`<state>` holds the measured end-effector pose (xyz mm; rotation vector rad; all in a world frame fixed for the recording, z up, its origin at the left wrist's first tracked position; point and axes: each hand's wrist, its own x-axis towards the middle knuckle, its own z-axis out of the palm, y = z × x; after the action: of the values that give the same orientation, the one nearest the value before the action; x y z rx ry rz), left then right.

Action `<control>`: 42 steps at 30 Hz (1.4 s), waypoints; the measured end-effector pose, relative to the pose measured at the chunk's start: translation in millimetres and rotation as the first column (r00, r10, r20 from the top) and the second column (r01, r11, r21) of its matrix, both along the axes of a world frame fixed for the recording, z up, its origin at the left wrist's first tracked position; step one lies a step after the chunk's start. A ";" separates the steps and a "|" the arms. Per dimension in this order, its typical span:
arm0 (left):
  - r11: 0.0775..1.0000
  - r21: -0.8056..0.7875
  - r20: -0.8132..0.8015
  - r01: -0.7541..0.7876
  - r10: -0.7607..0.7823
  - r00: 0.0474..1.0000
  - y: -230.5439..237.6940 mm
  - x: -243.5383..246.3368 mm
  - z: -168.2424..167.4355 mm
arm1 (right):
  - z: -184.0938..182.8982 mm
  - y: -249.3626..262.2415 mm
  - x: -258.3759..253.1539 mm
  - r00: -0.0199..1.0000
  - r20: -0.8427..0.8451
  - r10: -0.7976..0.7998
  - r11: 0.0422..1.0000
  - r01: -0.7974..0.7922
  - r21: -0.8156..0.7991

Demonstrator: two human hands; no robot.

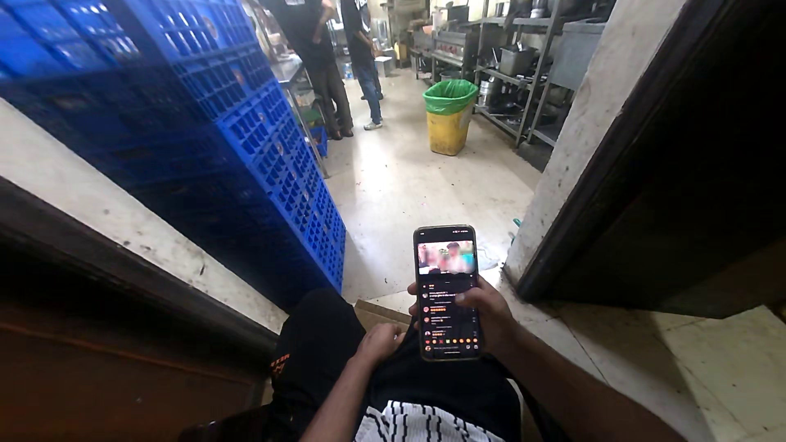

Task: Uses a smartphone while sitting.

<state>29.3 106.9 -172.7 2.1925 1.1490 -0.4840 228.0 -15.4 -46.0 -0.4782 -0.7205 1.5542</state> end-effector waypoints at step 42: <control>1.000 0.004 0.015 -0.010 0.010 1.000 -0.6 -0.3 0.1 | 1.0 2.7 0.8 0.998 -0.017 0.055 0.998 -0.055 -0.026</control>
<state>28.9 106.3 -172.5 2.1899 1.1534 -0.4612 228.8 -12.6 -45.0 -0.4682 -0.7072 1.6192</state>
